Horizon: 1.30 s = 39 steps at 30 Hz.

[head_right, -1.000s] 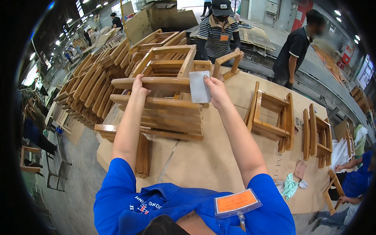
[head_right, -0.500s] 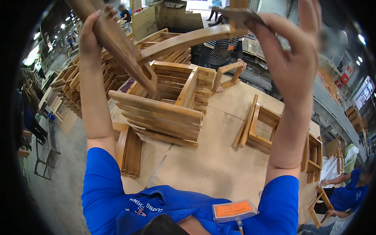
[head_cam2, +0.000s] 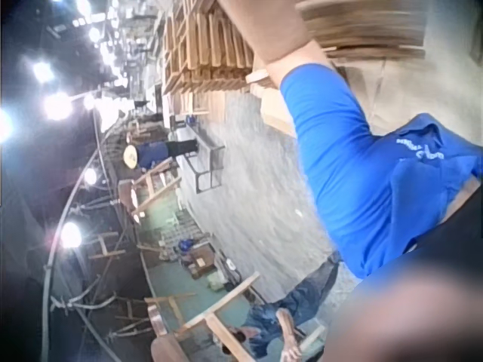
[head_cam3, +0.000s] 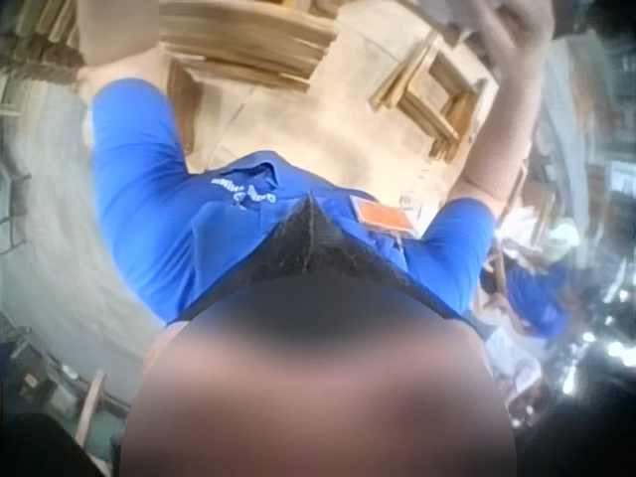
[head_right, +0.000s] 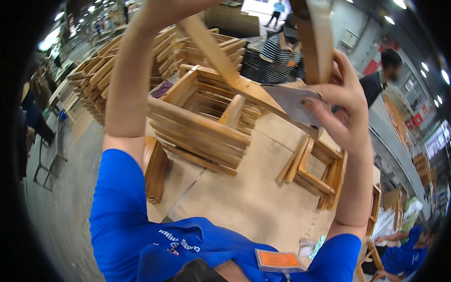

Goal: The person wipes wooden chair frames with a white cloth and a small abrasive pad in a workshop. They handle several frames one at a time, turning them over to clean different sides, then place them back on the table.

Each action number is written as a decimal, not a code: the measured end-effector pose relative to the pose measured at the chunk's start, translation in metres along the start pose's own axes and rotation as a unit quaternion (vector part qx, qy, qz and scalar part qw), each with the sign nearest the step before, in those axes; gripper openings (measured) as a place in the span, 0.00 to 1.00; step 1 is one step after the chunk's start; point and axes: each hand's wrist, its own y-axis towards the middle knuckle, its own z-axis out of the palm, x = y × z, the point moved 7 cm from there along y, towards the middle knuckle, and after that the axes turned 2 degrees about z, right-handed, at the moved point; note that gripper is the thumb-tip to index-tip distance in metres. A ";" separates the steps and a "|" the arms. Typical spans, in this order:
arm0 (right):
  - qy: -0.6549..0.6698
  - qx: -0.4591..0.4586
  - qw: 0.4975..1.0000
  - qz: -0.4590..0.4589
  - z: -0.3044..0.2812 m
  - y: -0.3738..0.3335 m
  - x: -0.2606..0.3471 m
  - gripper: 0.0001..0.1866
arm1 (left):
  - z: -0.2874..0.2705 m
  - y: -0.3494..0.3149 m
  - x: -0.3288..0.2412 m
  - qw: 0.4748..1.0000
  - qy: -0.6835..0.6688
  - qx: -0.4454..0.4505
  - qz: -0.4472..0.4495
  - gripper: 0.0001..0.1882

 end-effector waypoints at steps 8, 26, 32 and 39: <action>-0.047 -0.352 0.934 -0.032 0.020 -0.044 -0.039 0.10 | 0.002 -0.017 0.026 0.932 0.250 -0.263 -0.001 0.52; 0.449 -0.444 0.649 0.424 0.202 -0.079 -0.254 0.19 | 0.053 -0.371 0.105 0.646 -0.125 0.188 -0.729 0.06; 0.499 -0.438 0.584 0.467 0.282 -0.083 -0.287 0.19 | 0.039 -0.431 0.126 0.619 -0.073 0.239 -0.744 0.08; 0.456 -0.363 0.619 0.526 0.304 -0.061 -0.293 0.17 | 0.036 -0.465 0.153 0.612 0.000 0.308 -0.728 0.14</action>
